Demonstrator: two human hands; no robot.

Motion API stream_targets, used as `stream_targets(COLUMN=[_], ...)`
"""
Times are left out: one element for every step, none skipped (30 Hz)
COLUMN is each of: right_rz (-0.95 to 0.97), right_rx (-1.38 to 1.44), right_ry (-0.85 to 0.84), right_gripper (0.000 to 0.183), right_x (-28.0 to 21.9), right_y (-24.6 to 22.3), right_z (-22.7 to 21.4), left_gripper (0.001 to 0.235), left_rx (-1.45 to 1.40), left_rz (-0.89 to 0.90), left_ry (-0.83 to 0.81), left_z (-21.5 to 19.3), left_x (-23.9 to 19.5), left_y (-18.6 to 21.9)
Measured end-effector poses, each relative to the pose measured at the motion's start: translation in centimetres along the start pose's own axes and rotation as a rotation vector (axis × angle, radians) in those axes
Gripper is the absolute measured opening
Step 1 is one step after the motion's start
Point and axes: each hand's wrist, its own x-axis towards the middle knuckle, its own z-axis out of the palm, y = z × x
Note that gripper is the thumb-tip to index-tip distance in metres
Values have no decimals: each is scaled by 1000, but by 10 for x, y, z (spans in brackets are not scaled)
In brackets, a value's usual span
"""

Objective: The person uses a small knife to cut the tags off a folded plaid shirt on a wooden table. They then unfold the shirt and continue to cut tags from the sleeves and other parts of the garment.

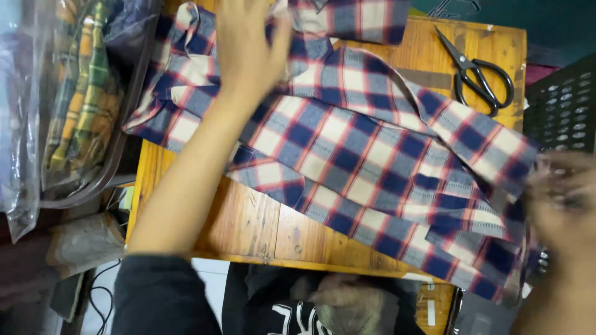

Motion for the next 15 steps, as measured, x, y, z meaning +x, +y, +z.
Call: stream_targets(right_rz=[3,-68,-135,-129,-136,-144,-143,-154,-166,-166,-41,85,86,141,195], right_rx=[-1,10,21,20,45,70,71,25,-19,-15,-62,-110,-113,-85,-56], right_ry=[1,-200,-401,-400,-494,-588,-590,-631,-671,-672,-707,-738,-733,-692,-653], right_gripper=[13,24,40,40,47,56,56,48,41,41,33,28,28,20,13], right_x=[3,7,9,9,9,9,9,9,8,3,-2,-7,-11,-14,-18], right_y=[-14,-28,-42,-48,-54,-60,-61,-62,-64,-58,-51,-45,-42,-38,-35], right_z=[6,12,19,19,19,19,16,12,10,7,4,0,-4,-8,-12], left_gripper=[18,16,16,16,37,64,64,68,71,71,59,47,47,37,28], left_rx=[-2,-130,-260,-264,-214,-161,-162,-159,-153,-151,-183,-215,-215,-167,-119], left_rz=[2,90,184,188,179,173,171,137,102,100,71,42,47,114,176], left_ry=[-2,-233,-464,-468,-659,-850,-853,-887,-923,-926,-890,-854,-850,-739,-628], left_z=[-9,-18,-27,-34,-41,-49,-52,-55,-60,-64,-67,-70,-66,-62,-59], left_x=[-11,-22,-34,-45,-56,-68,-73,-78,-83,-84,-83,-83,-88,-93,-98], left_y=[4,8,12,8,5,1,-6,-13,-21,-24,-27,-30,-34,-38,-42])
